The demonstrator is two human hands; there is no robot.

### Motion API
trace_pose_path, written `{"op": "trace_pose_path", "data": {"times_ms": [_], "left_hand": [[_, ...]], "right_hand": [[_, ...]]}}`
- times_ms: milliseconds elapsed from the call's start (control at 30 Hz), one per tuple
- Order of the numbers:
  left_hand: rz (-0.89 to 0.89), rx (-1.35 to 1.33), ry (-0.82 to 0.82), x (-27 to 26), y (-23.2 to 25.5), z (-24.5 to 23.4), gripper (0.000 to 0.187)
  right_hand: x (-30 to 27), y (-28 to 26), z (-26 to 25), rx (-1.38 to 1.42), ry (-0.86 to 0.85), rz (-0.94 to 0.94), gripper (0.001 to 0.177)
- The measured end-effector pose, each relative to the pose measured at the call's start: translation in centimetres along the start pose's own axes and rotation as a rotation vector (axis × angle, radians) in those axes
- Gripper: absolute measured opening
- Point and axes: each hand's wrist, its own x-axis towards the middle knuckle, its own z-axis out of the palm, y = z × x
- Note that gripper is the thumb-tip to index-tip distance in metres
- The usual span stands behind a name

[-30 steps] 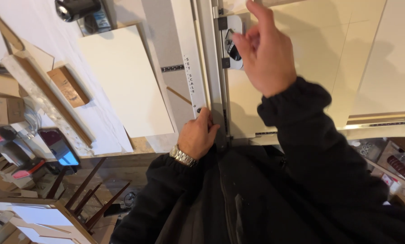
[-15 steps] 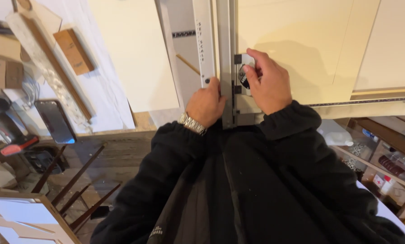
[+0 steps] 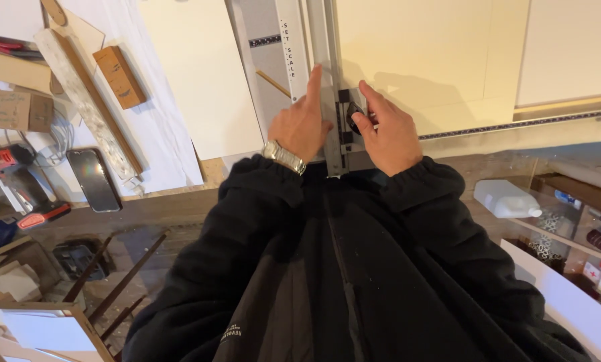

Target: Cutting a rectangular window in a mat board using a mat cutter for an artwork.

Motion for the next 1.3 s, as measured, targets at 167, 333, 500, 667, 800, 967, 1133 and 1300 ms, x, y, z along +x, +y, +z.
{"op": "trace_pose_path", "data": {"times_ms": [167,333,500,667,800,967,1133,1300], "left_hand": [[-0.040,0.106,-0.178,3.7,0.1,-1.6,0.109],[-0.045,0.285,-0.147,7.6,-0.1,-3.5,0.103],[-0.012,0.385,-0.066,10.3,-0.6,-3.0,0.107],[-0.041,0.378,-0.103,11.0,0.3,-3.2,0.100],[-0.045,0.385,-0.124,11.1,0.3,-3.0,0.098],[-0.034,0.378,-0.108,11.4,-0.1,-2.7,0.097],[-0.046,0.330,-0.147,11.2,0.3,-3.2,0.094],[-0.033,0.338,-0.135,11.5,-0.1,-2.7,0.096]], "right_hand": [[-0.3,-0.1,-0.8,0.002,-0.055,0.015,0.060],[-0.3,0.7,-1.2,-0.014,-0.157,0.045,0.067],[-0.1,-0.5,-1.7,-0.067,-0.194,0.065,0.071],[0.0,-1.4,-1.7,-0.140,-0.227,0.129,0.073],[0.3,-1.6,-1.8,-0.157,-0.271,0.172,0.072],[1.0,-1.6,-2.2,-0.161,-0.314,0.166,0.067],[1.3,-2.1,-2.2,-0.188,-0.331,0.186,0.068],[1.4,-2.5,-1.9,-0.228,-0.317,0.208,0.068]]}}
